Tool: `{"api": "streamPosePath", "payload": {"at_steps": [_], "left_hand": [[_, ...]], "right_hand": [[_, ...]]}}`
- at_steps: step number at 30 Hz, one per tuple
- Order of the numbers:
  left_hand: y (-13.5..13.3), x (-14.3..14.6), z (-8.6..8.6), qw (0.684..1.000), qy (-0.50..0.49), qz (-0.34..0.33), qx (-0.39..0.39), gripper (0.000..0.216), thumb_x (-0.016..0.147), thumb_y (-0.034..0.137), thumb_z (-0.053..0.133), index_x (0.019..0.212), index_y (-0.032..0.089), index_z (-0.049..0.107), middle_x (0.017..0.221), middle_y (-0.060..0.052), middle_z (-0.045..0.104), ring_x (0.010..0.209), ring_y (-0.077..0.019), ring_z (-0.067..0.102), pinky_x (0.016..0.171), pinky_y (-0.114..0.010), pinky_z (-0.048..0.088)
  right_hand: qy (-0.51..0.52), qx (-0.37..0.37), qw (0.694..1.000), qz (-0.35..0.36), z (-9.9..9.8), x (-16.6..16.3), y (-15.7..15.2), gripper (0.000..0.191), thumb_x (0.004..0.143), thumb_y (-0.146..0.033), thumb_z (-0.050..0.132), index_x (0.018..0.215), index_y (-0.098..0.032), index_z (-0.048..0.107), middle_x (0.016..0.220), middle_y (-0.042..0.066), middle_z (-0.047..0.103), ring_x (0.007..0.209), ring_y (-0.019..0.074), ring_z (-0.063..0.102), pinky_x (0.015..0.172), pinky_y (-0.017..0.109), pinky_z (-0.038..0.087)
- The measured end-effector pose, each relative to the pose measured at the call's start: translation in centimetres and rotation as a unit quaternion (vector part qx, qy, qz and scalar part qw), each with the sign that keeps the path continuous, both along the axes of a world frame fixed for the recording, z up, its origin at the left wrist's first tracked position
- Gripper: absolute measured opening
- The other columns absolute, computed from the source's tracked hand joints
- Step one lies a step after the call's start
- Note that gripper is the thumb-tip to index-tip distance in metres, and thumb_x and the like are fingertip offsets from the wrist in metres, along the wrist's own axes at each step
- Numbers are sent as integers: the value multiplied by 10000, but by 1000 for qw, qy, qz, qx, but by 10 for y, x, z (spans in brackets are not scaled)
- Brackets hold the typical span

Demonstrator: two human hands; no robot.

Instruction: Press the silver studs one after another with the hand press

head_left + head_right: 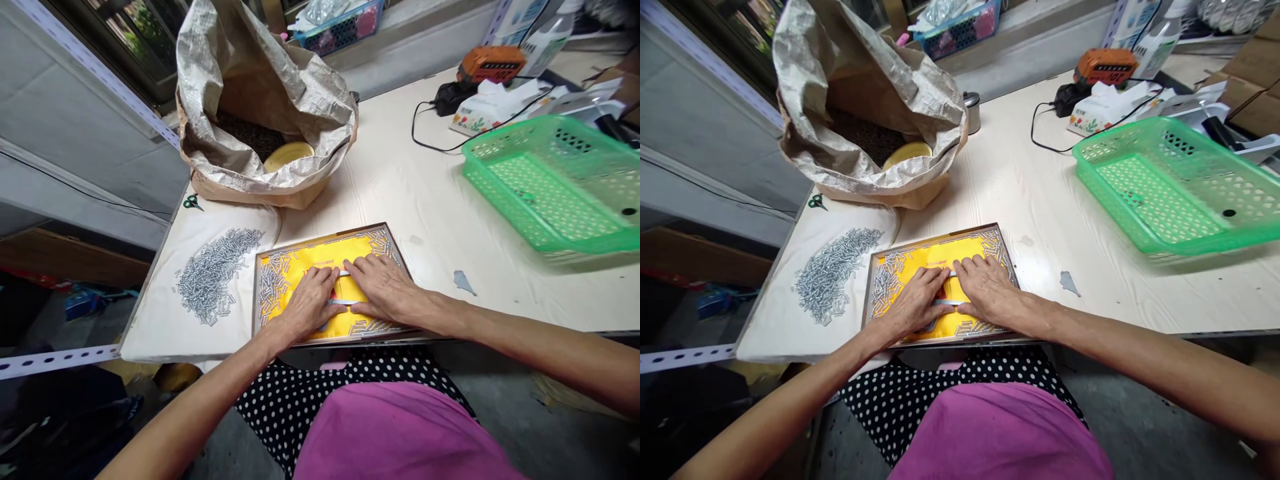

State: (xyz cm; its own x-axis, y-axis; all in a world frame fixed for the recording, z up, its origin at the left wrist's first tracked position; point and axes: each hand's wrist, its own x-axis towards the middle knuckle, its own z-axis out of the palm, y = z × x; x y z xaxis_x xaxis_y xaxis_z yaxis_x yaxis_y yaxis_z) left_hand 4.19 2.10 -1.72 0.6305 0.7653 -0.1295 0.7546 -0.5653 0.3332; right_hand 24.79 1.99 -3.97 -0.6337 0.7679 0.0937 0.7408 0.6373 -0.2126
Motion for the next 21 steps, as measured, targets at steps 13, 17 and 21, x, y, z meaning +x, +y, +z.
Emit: {"api": "streamPosePath", "payload": {"at_steps": [13,17,21], "left_hand": [[-7,2,-11,997,-17,65,22,298,990,402,517,1021,158,685,930,-102,676,914,-255,554,811,-397,482],[-20,7,-13,992,-19,98,72,270,975,331,560,1153,144,640,1161,-151,675,1078,-292,595,921,-480,520],[-56,25,-23,983,-36,105,148,354,956,276,595,1291,165,566,1491,-167,502,1397,-343,447,1106,-550,443]], "right_hand": [[-10,-42,998,37,-9,-13,2,177,989,-163,474,975,-151,650,936,98,663,885,230,562,798,364,421],[0,-48,998,33,0,-4,14,273,920,-308,650,1110,-112,638,1080,148,649,993,279,554,835,392,433],[16,-104,990,91,6,11,39,519,883,-499,678,1229,-119,606,1127,160,633,979,269,563,819,362,433]]}}
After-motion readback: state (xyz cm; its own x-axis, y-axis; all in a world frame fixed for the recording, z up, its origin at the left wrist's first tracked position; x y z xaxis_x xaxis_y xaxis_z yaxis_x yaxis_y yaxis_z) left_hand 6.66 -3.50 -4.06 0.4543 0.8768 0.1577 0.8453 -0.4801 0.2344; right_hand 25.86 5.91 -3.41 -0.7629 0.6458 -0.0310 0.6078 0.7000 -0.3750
